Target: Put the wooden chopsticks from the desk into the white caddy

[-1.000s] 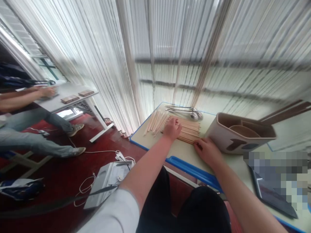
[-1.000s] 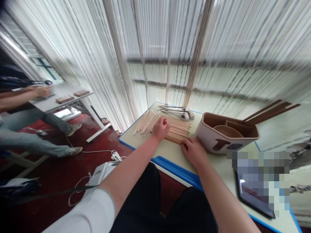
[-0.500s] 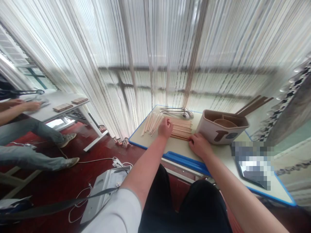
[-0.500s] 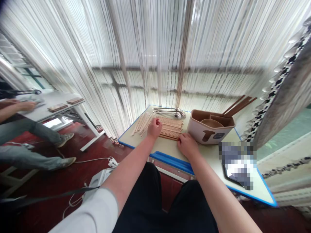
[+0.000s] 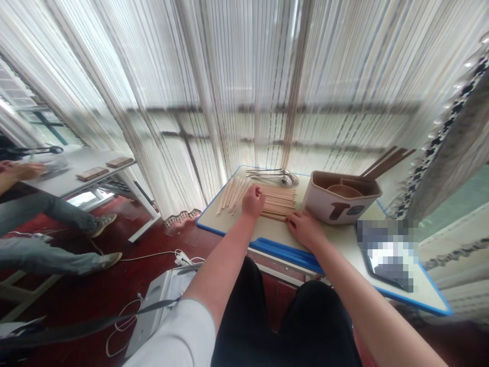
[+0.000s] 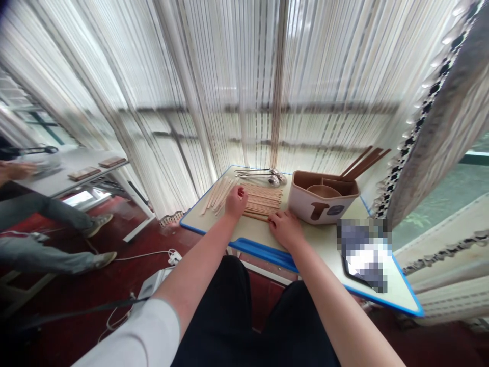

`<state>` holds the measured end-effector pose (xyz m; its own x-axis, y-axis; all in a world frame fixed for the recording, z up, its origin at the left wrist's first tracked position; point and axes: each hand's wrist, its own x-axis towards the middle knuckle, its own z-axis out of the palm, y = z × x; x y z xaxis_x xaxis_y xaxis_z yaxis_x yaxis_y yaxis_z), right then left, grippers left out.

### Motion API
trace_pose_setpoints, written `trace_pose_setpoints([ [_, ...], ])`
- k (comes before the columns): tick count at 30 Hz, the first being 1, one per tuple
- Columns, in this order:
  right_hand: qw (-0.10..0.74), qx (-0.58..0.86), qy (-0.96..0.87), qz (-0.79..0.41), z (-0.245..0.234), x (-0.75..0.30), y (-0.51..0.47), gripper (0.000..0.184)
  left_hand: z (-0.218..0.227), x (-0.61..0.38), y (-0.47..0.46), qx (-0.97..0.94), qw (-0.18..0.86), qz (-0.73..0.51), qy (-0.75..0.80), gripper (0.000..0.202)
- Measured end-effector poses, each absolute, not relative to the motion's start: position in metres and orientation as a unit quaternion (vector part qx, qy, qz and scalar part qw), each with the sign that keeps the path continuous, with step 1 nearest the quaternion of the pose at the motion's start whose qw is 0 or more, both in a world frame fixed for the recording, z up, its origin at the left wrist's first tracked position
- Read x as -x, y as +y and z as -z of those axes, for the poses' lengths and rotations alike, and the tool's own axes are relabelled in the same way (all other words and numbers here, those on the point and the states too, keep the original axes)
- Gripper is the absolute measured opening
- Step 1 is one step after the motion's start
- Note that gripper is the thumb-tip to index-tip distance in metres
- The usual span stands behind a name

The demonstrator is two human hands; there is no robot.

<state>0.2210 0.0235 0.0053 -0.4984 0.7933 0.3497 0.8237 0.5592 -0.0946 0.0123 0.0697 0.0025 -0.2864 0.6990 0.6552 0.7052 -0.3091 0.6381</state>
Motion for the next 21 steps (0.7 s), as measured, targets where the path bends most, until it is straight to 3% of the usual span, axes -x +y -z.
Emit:
trace_pose_setpoints([
  [8, 0.142, 0.544, -0.827, -0.006, -0.018, -0.230, 0.020, 0.027, -0.002, -0.009, 0.075, 0.520, -0.017, 0.623, -0.584, 0.037],
  [13, 0.115, 0.603, -0.786, -0.073, -0.054, -0.261, 0.005, 0.026, 0.000, -0.011, 0.074, 0.554, -0.036, 0.608, -0.567, 0.038],
  [18, 0.236, 0.561, -0.781, -0.140, -0.115, -0.314, -0.016, 0.027, -0.010, -0.027, 0.070, 0.563, -0.040, 0.625, -0.539, 0.042],
  [21, 0.393, 0.495, -0.739, -0.235, -0.147, -0.341, -0.016, 0.034, -0.027, -0.056, 0.071, 0.577, -0.086, 0.630, -0.512, 0.045],
])
